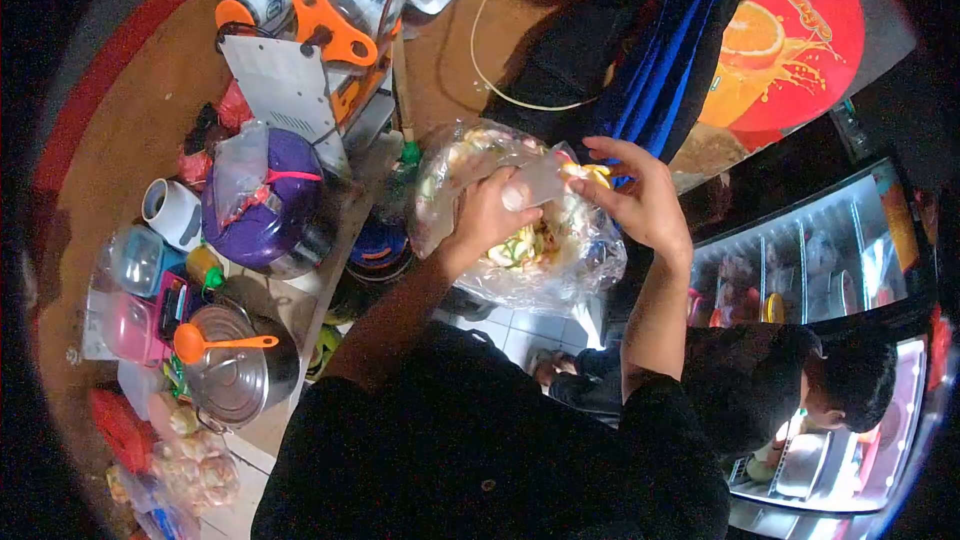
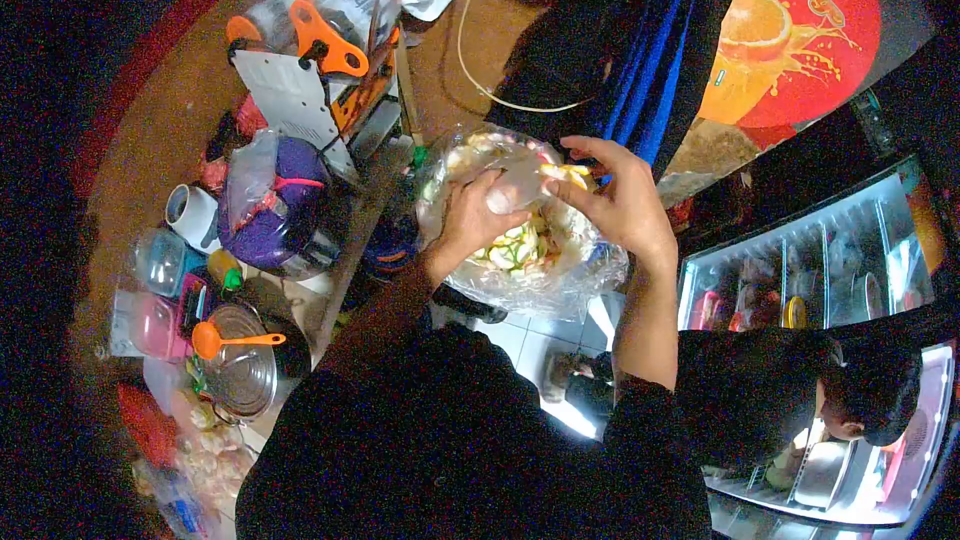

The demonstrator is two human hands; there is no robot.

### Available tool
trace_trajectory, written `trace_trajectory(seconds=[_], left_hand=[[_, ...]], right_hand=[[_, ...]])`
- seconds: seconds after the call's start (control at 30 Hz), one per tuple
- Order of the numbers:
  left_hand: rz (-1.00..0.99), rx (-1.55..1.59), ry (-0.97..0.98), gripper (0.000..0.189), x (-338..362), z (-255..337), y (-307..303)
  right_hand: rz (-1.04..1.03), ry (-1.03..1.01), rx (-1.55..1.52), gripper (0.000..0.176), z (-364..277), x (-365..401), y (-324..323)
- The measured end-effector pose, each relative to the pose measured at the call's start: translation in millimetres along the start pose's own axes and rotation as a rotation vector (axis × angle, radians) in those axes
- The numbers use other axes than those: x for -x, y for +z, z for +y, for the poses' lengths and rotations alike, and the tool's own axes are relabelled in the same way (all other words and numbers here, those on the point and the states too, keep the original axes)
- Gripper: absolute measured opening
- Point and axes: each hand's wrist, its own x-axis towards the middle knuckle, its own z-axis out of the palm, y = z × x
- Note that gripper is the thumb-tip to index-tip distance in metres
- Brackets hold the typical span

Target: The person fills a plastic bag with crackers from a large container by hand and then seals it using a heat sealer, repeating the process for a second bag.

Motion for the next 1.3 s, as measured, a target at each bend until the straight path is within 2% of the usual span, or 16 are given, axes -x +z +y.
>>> trace_trajectory(seconds=[0.2, 0.4, 0.47, 0.57, 0.63, 0.8, 0.87, 0.97, 1.03, 1.1, 1.13, 1.17, 1.2, 1.23, 1.27, 1.3], left_hand=[[-0.002, 0.054, 0.050, 0.064, -0.2, -7.9, 7.5], [0.033, 0.051, 0.058, 0.065, 1.0, -10.3, 12.8], [-0.023, 0.143, 0.034, 0.064, 0.0, -10.8, 9.1], [-0.026, 0.211, 0.055, 0.063, 1.7, -10.1, 1.6], [-0.025, 0.208, 0.055, 0.065, 0.8, -9.9, -2.2], [-0.043, 0.132, 0.083, 0.062, 0.8, -6.2, -8.3], [-0.110, 0.784, 0.006, 0.060, 1.0, -6.4, -5.3], [-0.239, 0.717, -0.044, 0.061, -2.5, -7.5, -17.2], [-0.251, 0.776, -0.110, 0.064, -3.4, -12.5, -20.7], [-0.289, 0.831, -0.051, 0.063, -3.9, -9.4, -29.4], [-0.325, 0.826, -0.029, 0.064, -4.7, -5.5, -38.3], [-0.324, 0.819, -0.025, 0.064, -7.5, -9.3, -39.0], [-0.321, 0.731, 0.009, 0.065, -9.9, -16.4, -36.1], [-0.317, 0.642, 0.040, 0.065, -10.7, -22.8, -34.3], [-0.352, 0.610, 0.017, 0.067, -11.3, -29.0, -32.8], [-0.344, 0.603, 0.018, 0.067, -8.6, -32.3, -28.9]], right_hand=[[-0.003, -0.003, 0.157, 0.045, -6.2, -3.4, -0.7], [-0.045, -0.118, -0.041, 0.032, 3.0, -6.8, 5.3], [0.109, -0.104, -0.254, 0.025, 6.9, -7.2, 9.9], [0.179, -0.073, -0.187, 0.020, 6.4, -7.9, 5.6], [0.133, -0.044, -0.188, 0.019, 5.9, -5.6, 7.3], [0.097, -0.156, -0.110, 0.018, -5.1, -6.6, 12.3], [0.156, -0.179, -0.199, 0.018, 7.3, -9.7, 16.0], [0.222, -0.164, -0.368, 0.016, 22.8, -11.4, 25.3], [-0.002, 0.034, -0.259, 0.015, 51.5, -13.3, 36.1], [-0.271, 0.036, -0.191, 0.015, 88.9, -11.9, 65.0], [-0.390, 0.168, -0.167, 0.020, 107.6, -9.1, 87.7], [-0.575, 0.232, -0.023, 0.029, 116.4, -8.5, 107.5], [-0.623, 0.099, 0.115, 0.037, 113.9, -2.9, 120.1], [-0.635, 0.263, 0.129, 0.057, 113.0, 6.6, 143.3], [-0.712, 0.211, 0.081, 0.078, 115.9, 10.6, 153.3], [-0.713, 0.201, 0.080, 0.078, 120.2, 21.1, 167.3]])
